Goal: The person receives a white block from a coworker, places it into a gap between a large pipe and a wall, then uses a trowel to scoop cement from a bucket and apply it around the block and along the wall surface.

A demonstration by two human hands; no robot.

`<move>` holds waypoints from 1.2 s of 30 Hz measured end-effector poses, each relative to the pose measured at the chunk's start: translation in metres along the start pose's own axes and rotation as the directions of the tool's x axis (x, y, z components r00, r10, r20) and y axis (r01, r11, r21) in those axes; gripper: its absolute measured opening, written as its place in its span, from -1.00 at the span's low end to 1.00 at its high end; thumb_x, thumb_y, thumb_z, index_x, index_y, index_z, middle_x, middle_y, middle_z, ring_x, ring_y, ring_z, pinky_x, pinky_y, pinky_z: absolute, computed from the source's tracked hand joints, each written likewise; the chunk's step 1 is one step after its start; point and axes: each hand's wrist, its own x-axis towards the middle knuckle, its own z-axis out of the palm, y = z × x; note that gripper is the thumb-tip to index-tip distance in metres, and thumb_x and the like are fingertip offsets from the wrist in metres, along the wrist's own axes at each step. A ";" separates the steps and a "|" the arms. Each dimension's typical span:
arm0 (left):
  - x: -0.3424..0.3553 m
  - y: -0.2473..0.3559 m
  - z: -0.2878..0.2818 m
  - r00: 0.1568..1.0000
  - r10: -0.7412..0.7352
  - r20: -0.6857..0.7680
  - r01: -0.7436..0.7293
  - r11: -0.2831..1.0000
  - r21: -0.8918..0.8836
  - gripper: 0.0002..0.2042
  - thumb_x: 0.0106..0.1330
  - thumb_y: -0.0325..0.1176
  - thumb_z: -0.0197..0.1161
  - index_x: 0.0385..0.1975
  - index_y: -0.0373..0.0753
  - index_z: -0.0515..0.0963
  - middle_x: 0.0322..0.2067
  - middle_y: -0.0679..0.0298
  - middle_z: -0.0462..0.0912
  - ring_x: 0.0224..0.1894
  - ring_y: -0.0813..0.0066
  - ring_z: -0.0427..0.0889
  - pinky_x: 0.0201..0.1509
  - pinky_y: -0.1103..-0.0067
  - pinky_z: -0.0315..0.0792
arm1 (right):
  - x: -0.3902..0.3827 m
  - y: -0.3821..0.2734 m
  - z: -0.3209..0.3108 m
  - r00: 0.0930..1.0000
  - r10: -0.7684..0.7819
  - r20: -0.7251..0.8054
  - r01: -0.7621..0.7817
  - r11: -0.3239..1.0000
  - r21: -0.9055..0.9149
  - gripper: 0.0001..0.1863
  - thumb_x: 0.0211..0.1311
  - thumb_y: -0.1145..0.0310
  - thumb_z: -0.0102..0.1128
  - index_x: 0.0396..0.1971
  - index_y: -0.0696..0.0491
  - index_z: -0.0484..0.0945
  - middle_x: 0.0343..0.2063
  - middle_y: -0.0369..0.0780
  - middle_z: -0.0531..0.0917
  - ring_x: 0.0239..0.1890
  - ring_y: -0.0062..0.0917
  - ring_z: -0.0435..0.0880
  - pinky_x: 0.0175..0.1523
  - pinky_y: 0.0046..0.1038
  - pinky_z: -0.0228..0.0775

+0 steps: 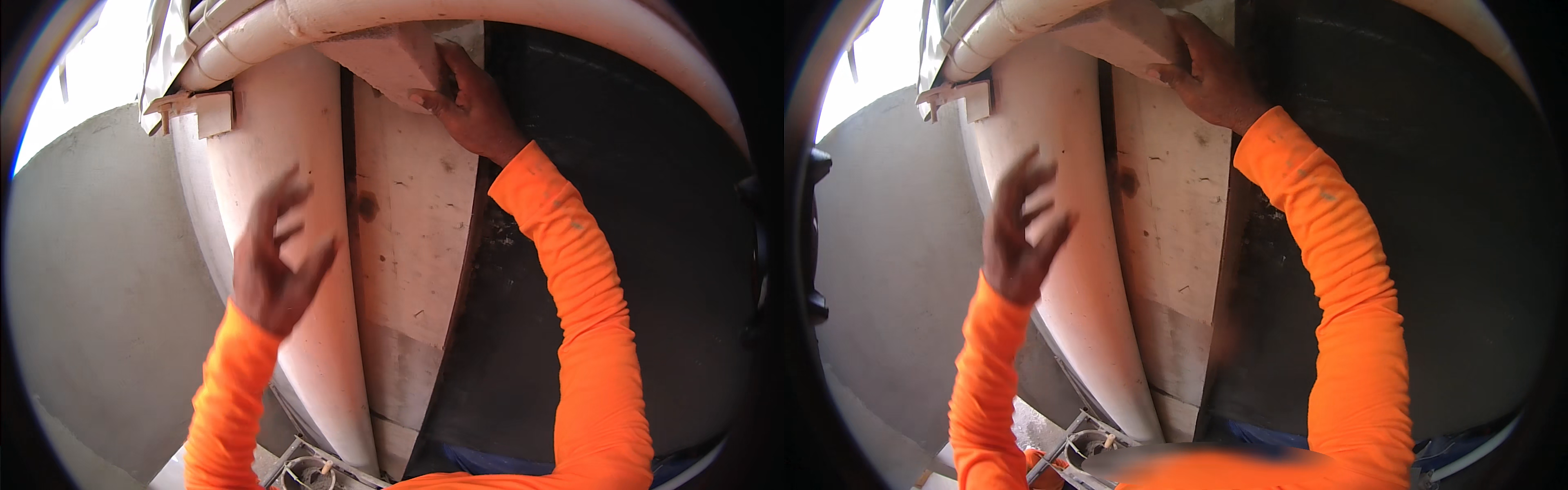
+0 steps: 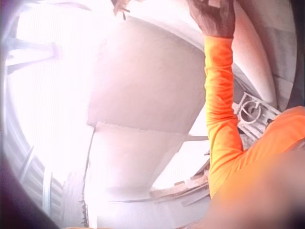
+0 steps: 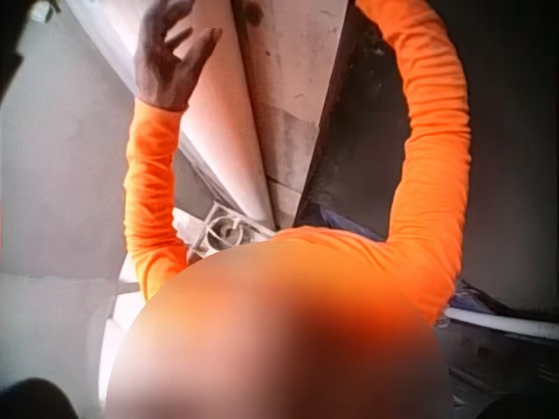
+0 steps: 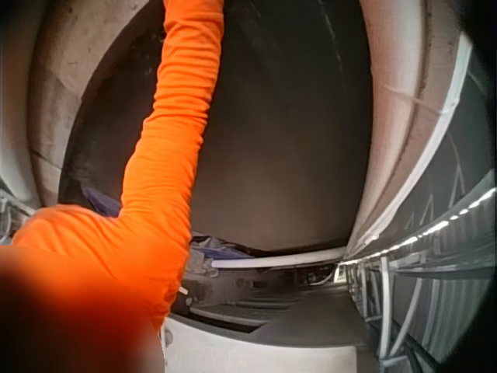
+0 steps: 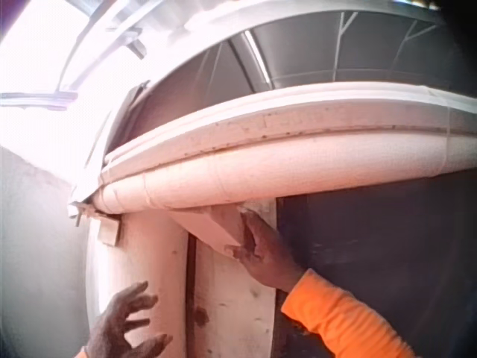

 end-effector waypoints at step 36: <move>0.164 0.026 0.031 0.976 0.154 0.157 0.037 0.588 -0.808 -0.13 0.09 -0.62 0.44 0.44 -0.25 0.13 0.21 0.13 0.44 0.29 0.13 0.48 0.35 0.20 0.45 | -0.016 -0.001 0.031 0.982 0.029 -0.185 -0.092 0.934 -0.344 0.05 -0.11 0.43 0.58 0.45 0.02 0.20 0.19 -0.04 0.51 0.22 -0.04 0.47 0.33 -0.10 0.29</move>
